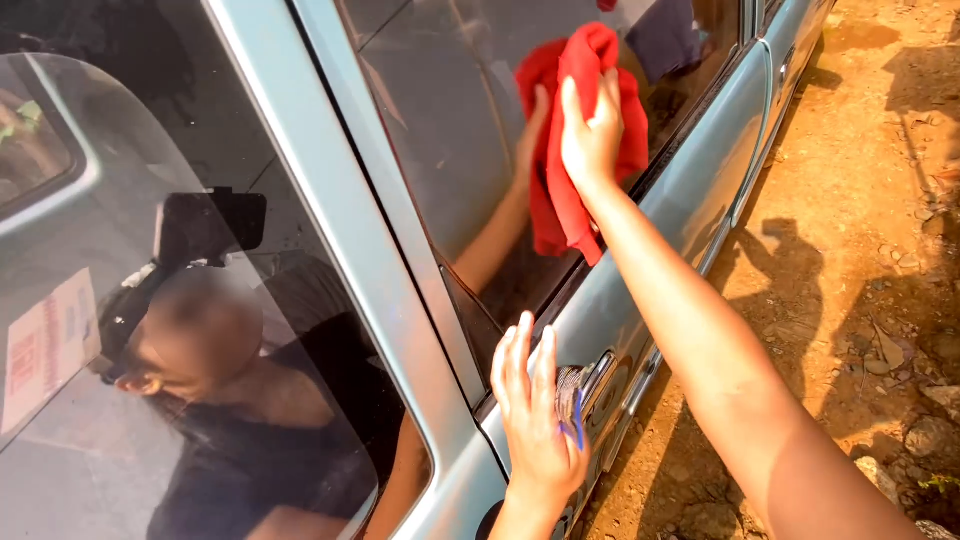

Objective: Cleaning the exterior of a light blue car with a cloth and wax/cleaning product.

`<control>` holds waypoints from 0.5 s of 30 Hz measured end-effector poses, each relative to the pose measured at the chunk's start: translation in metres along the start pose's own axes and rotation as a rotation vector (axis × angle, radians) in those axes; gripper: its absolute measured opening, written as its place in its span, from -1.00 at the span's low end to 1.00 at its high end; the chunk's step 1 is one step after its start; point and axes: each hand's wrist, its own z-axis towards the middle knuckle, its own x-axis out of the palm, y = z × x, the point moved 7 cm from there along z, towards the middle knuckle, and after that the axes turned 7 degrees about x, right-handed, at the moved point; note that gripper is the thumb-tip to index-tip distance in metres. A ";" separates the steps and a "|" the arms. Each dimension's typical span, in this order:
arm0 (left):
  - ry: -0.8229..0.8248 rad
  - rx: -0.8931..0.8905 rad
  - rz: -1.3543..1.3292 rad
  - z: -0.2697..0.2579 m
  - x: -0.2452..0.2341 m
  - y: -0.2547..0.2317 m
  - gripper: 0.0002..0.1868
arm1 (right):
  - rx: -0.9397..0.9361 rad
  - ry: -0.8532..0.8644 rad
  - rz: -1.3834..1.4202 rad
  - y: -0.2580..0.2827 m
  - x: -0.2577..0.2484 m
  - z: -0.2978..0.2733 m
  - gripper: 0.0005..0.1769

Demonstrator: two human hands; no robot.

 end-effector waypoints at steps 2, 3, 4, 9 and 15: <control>-0.021 -0.025 0.091 -0.013 -0.010 0.006 -0.20 | -0.157 0.025 -0.038 0.052 0.038 0.009 -0.63; -0.029 -0.032 0.096 -0.018 -0.014 0.009 -0.20 | -0.156 0.036 -0.034 0.084 0.050 -0.008 -0.63; -0.058 -0.034 0.126 -0.020 -0.018 0.012 -0.21 | -0.243 0.118 -0.040 0.121 0.067 -0.024 -0.62; -0.146 -0.024 0.160 -0.025 -0.030 0.016 -0.19 | -0.334 0.408 0.044 0.169 0.047 -0.147 -0.54; -0.187 0.006 0.156 -0.032 -0.042 0.009 -0.26 | -0.360 0.581 0.036 0.151 0.027 -0.197 -0.57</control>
